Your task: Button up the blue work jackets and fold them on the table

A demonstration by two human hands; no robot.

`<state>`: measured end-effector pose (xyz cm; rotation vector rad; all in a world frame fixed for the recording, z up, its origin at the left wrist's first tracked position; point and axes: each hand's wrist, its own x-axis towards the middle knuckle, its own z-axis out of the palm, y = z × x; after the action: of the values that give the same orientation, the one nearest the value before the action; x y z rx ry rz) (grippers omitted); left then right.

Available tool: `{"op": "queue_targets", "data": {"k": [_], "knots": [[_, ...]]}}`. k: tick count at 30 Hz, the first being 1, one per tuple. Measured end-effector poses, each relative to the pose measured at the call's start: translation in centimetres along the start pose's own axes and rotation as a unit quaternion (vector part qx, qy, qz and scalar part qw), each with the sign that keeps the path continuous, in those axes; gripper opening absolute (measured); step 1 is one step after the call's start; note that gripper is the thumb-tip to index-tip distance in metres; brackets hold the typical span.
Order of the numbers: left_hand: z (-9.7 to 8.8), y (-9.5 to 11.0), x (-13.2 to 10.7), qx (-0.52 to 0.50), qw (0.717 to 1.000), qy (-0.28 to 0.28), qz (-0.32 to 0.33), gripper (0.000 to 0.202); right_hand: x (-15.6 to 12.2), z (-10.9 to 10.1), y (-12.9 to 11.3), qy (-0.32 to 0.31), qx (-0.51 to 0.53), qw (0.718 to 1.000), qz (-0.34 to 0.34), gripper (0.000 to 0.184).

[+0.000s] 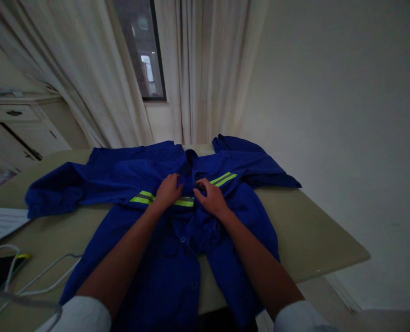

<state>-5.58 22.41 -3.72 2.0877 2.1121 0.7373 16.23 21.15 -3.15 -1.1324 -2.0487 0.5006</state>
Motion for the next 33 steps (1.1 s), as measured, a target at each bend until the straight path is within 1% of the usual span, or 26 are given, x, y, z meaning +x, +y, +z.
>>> {"op": "queue_targets", "data": {"k": [2, 3, 4, 6, 8, 10, 12, 13, 14, 15, 16, 17, 18, 19, 21, 22, 23, 25, 26, 27, 28, 29, 30, 31, 32, 33], "knots": [[-0.5, 0.2, 3.2, -0.01, 0.995, 0.097, 0.018, 0.04, -0.7, 0.3, -1.3, -0.068, -0.077, 0.993, -0.054, 0.052], [-0.5, 0.5, 4.8, -0.02, 0.991, 0.13, 0.016, 0.043, -1.0, 0.4, -1.8, -0.096, -0.107, 0.987, -0.069, 0.058], [-0.5, 0.8, 6.3, -0.03, 0.989, 0.146, 0.008, 0.046, -1.1, 0.4, -2.2, -0.119, -0.127, 0.982, -0.075, 0.062], [0.1, 1.5, 8.9, -0.036, 0.99, 0.137, -0.024, 0.053, -1.3, 0.5, -2.5, -0.14, -0.143, 0.978, -0.062, 0.061], [1.0, 2.1, 10.8, -0.007, 0.995, 0.082, -0.06, 0.067, -1.4, 0.7, -2.3, -0.14, -0.146, 0.978, -0.052, 0.059], [1.6, 2.6, 12.3, 0.038, 0.996, -0.028, -0.076, 0.076, -1.3, 0.7, -2.0, -0.141, -0.136, 0.979, -0.059, 0.055], [1.3, 2.8, 13.9, 0.072, 0.986, -0.131, -0.07, 0.068, -1.2, 0.6, -1.8, -0.119, -0.099, 0.987, -0.05, 0.05], [0.7, 2.7, 15.0, 0.082, 0.983, -0.153, -0.065, 0.059, -1.2, 0.4, -1.8, -0.093, -0.072, 0.992, -0.033, 0.047], [0.0, 2.7, 16.1, 0.083, 0.984, -0.144, -0.062, 0.05, -1.1, 0.2, -1.9, -0.055, -0.045, 0.997, -0.01, 0.044], [-0.8, 2.6, 17.4, 0.076, 0.99, -0.104, -0.065, 0.043, -0.9, -0.1, -2.0, -0.012, -0.019, 1.0, 0.012, 0.041], [-1.6, 2.5, 18.6, 0.06, 0.994, -0.048, -0.072, 0.04, -0.8, -0.3, -2.1, 0.025, 0.003, 0.999, 0.033, 0.039], [-2.3, 2.4, 19.7, 0.036, 0.996, 0.008, -0.076, 0.041, -0.8, -0.4, -2.1, 0.048, 0.022, 0.997, 0.052, 0.039], [-2.8, 2.3, 20.5, 0.008, 0.995, 0.054, -0.083, 0.048, -0.7, -0.5, -2.1, 0.053, 0.036, 0.995, 0.07, 0.04], [-3.1, 2.3, 21.1, -0.021, 0.992, 0.082, -0.093, 0.06, -0.7, -0.4, -2.1, 0.038, 0.044, 0.995, 0.086, 0.043], [-3.0, 2.2, 21.1, -0.057, 0.987, 0.096, -0.115, 0.091, -0.7, 0.0, -1.7, -0.026, 0.035, 0.993, 0.108, 0.055], [-2.8, 2.1, 20.7, -0.061, 0.985, 0.106, -0.12, 0.099, -0.8, 0.3, -1.4, -0.058, 0.017, 0.992, 0.112, 0.062], [-2.4, 1.9, 19.9, -0.055, 0.984, 0.121, -0.119, 0.098, -0.8, 0.6, -1.2, -0.083, -0.006, 0.991, 0.109, 0.068], [-1.7, 1.5, 17.8, -0.019, 0.987, 0.133, -0.089, 0.08, -0.8, 1.3, -0.9, -0.1, -0.044, 0.99, 0.088, 0.067], [-1.4, 1.1, 16.7, 0.006, 0.99, 0.115, -0.075, 0.075, -0.8, 1.6, -0.9, -0.097, -0.047, 0.991, 0.079, 0.061], [-1.0, 0.7, 15.6, 0.03, 0.994, 0.077, -0.072, 0.075, -0.8, 1.8, -1.0, -0.094, -0.034, 0.992, 0.072, 0.054], [-0.6, 0.3, 14.7, 0.049, 0.995, 0.025, -0.081, 0.081, -0.9, 2.1, -1.2, -0.101, 0.0, 0.993, 0.067, 0.049], [-0.3, -0.1, 14.0, 0.063, 0.993, -0.03, -0.094, 0.089, -1.1, 2.3, -1.5, -0.121, 0.053, 0.989, 0.063, 0.051], [0.1, -0.5, 13.5, 0.068, 0.989, -0.077, -0.104, 0.094, -1.3, 2.4, -1.8, -0.151, 0.119, 0.98, 0.059, 0.057], [0.3, -0.8, 13.4, 0.068, 0.986, -0.113, -0.106, 0.092, -1.5, 2.5, -2.2, -0.186, 0.186, 0.963, 0.052, 0.066], [0.4, -1.0, 13.5, 0.063, 0.984, -0.134, -0.1, 0.082, -1.7, 2.5, -2.5, -0.22, 0.243, 0.944, 0.045, 0.076], [0.4, -1.1, 14.0, 0.057, 0.984, -0.14, -0.089, 0.069, -1.9, 2.4, -2.7, -0.239, 0.283, 0.928, 0.039, 0.083]]}}
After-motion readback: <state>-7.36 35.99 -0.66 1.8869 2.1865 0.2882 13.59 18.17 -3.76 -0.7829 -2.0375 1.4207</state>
